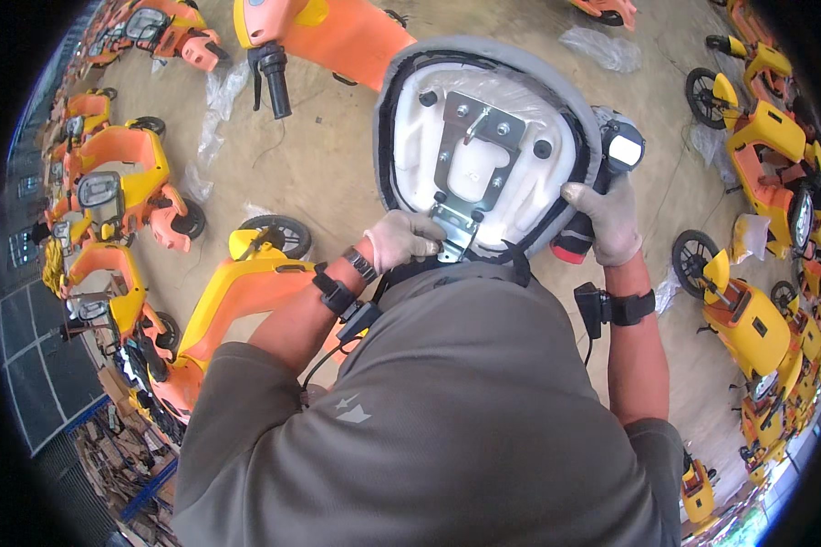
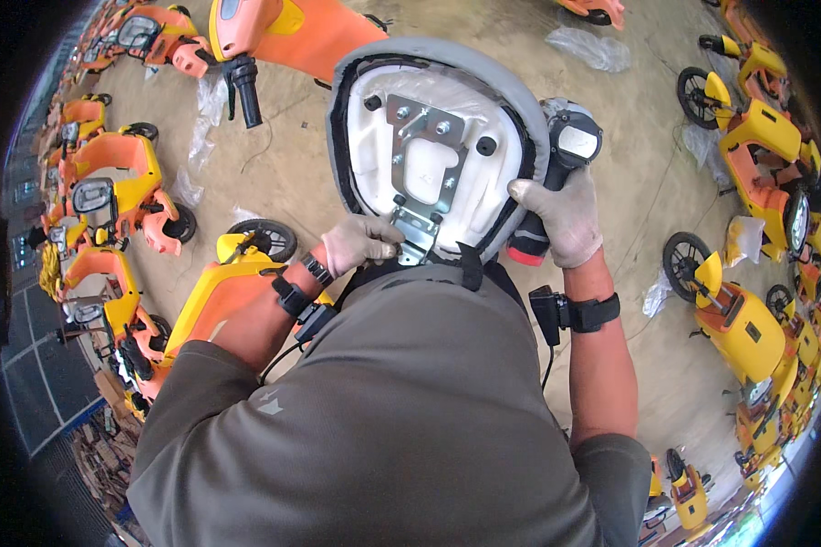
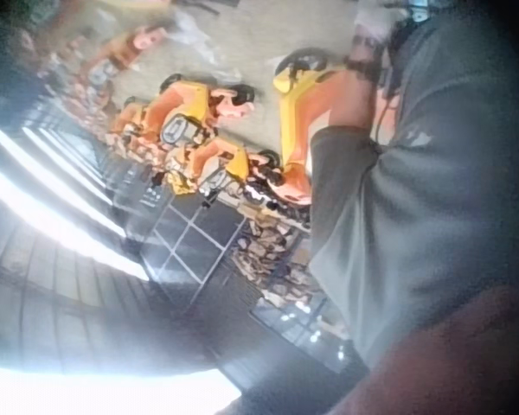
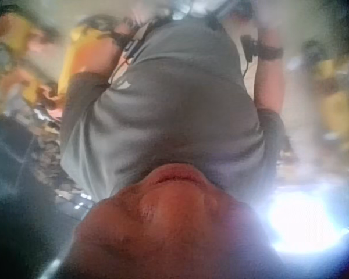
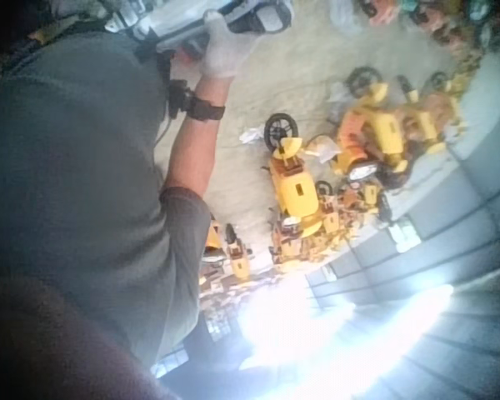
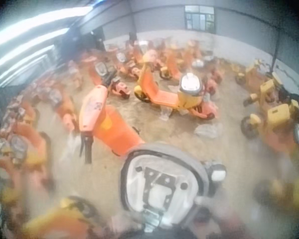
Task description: The person aligns a scooter seat onto the rear frame of an electric scooter and secures it by using an electric screwdriver to drive multiple screws into the hinge. The person then moves to a second scooter and repeats the process of aligning and fastening another seat.
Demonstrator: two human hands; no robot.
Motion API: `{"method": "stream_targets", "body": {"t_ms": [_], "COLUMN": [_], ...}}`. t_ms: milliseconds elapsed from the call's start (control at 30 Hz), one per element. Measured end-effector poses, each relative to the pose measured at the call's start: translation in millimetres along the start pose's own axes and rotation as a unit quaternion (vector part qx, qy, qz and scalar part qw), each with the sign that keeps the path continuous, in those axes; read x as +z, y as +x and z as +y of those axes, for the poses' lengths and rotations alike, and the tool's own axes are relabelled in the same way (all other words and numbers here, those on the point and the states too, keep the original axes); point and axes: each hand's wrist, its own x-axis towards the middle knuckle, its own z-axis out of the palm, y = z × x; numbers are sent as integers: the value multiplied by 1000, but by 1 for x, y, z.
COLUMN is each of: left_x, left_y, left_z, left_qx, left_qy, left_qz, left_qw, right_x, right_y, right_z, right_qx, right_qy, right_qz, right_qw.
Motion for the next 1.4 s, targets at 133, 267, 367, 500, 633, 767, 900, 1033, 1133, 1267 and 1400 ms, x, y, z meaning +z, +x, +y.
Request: {"method": "stream_targets", "body": {"t_ms": [133, 267, 367, 500, 633, 767, 900, 1033, 1133, 1267, 1400], "left_x": [12, 16, 18, 21, 25, 30, 27, 24, 15, 9, 10], "left_y": [-1, 1, 0, 0, 1, 2, 3, -3, 4, 6, 3], "left_z": [6, -1, -10, -15, -7, 5, 0, 1, -11, -17, -18], "left_qx": [28, 92, 135, 145, 157, 149, 156, 163, 234, 207, 131], "left_qy": [113, 242, 268, 249, 308, 424, 427, 461, 359, 287, 227], "left_qz": [31, 6, 16, 48, 49, 49, 37, 46, 69, 37, 21], "left_qw": [993, 966, 954, 956, 937, 892, 890, 871, 901, 935, 965], "right_x": [-1, 0, 3, -1, 1, 5, 3, 4, 2, 3, -1], "right_y": [-1, -3, -2, -2, -3, -4, -4, -7, -6, -3, -4], "right_z": [-1, -2, -4, -2, -7, -9, -5, -1, 2, 1, 1], "right_qx": [38, 30, 30, 49, 66, 42, 36, 42, 36, 14, 58], "right_qy": [-8, -5, -4, -6, -20, -18, -11, -15, -11, -8, -17], "right_qz": [-4, 8, 7, -3, 4, 1, -1, -5, 3, -9, -13], "right_qw": [999, 999, 1000, 999, 998, 999, 999, 999, 999, 1000, 998]}}
